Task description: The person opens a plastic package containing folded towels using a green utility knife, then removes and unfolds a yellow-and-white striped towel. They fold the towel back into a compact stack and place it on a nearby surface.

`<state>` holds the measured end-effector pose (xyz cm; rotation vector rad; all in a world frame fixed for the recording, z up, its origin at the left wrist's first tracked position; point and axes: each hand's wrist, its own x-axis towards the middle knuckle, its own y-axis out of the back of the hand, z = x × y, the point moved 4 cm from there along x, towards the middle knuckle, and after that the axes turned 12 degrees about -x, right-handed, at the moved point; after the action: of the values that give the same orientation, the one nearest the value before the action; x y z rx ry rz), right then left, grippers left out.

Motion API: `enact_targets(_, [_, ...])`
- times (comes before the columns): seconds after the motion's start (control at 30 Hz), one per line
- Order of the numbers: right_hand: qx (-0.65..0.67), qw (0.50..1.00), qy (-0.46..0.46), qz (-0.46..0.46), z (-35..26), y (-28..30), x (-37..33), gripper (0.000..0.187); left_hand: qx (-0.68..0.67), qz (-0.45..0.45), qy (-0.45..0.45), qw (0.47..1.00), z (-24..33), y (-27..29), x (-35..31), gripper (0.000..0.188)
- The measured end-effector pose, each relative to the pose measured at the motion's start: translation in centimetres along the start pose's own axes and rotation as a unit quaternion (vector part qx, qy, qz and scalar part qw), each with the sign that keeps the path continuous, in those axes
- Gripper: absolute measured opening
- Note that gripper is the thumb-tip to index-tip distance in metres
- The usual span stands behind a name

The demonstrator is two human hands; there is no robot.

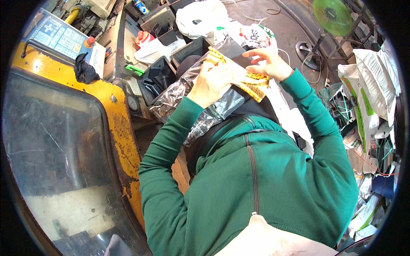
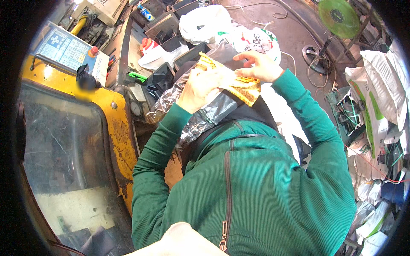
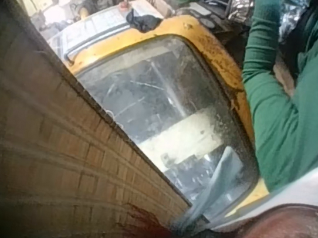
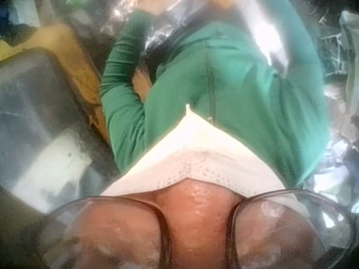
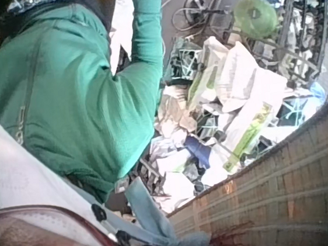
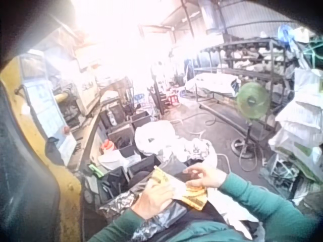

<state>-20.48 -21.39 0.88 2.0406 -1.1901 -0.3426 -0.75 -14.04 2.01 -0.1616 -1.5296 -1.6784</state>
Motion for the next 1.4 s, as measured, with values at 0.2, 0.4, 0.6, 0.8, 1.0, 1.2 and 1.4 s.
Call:
enact_targets(0.2, [-0.168,0.964,0.146,0.147,-3.8,-2.6,-4.3,0.026,-0.019,0.008,0.02,1.0,-0.1,-0.3,-0.1,0.022])
enact_targets(0.4, [-0.221,0.935,0.196,0.195,-3.6,-3.7,-5.3,0.025,-0.082,-0.004,0.054,0.995,-0.5,0.0,-0.6,0.02])
enact_targets(0.6, [-0.263,0.906,0.236,0.233,-3.8,-4.1,-5.8,0.022,-0.103,-0.028,0.049,0.993,-1.1,0.3,-0.5,0.018])
enact_targets(0.8, [-0.239,0.912,0.234,0.24,-3.5,-5.0,-6.1,0.026,-0.112,-0.039,0.055,0.991,-1.3,1.0,0.8,0.014])
enact_targets(1.0, [-0.081,0.954,0.163,0.239,-2.6,-5.3,-5.8,0.025,-0.155,-0.082,0.133,0.975,-1.9,0.7,1.7,0.013])
enact_targets(1.2, [0.031,0.967,0.029,0.251,-2.5,-5.2,-4.5,0.025,-0.162,-0.06,0.095,0.98,-2.1,0.5,2.0,0.017])
enact_targets(1.4, [0.03,0.969,0.024,0.245,-1.4,-5.8,-3.9,0.02,-0.153,0.001,0.134,0.979,-2.3,2.1,2.5,0.024])
